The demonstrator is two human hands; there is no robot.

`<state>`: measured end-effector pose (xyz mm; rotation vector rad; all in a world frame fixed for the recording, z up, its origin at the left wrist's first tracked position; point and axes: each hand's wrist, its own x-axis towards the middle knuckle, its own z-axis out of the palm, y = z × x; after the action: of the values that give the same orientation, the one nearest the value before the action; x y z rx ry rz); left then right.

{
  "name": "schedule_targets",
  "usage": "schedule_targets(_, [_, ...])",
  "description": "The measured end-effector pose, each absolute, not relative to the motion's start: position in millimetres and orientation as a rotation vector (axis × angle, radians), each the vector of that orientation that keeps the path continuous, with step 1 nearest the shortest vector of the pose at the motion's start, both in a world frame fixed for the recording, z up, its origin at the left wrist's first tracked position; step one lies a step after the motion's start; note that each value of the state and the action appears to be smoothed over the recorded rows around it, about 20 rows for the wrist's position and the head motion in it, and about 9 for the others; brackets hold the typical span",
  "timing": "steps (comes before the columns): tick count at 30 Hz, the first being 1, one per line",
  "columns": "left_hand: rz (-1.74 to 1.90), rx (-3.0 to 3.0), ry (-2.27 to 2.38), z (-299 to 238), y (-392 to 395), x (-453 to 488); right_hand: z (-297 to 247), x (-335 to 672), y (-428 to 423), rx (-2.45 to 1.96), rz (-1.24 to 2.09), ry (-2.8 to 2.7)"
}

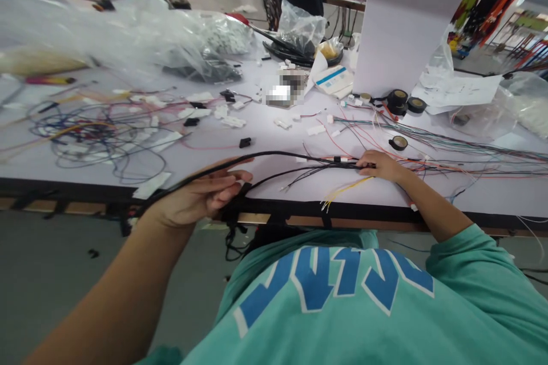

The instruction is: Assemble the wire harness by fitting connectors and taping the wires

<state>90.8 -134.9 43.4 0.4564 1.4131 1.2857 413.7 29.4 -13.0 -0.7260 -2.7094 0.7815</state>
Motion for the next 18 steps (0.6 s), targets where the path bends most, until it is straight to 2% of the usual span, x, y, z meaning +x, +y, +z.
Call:
schedule_targets(4, [1.530, 0.400, 1.323, 53.6, -144.4, 92.3, -16.4, 412.3, 30.8, -0.767, 0.762, -2.703])
schedule_targets(9, [1.881, 0.059, 1.258, 67.6, -146.1, 94.4, -15.4, 411.8, 32.2, -0.723, 0.766, -2.696])
schedule_targets(14, [1.793, -0.228, 1.539, 69.5, -140.4, 67.7, -16.4, 411.6, 36.0, -0.661, 0.773, -2.703])
schedule_targets(18, [1.815, -0.054, 1.562, 68.9, -141.5, 45.0, -14.5, 412.9, 38.3, -0.654, 0.812, -2.713])
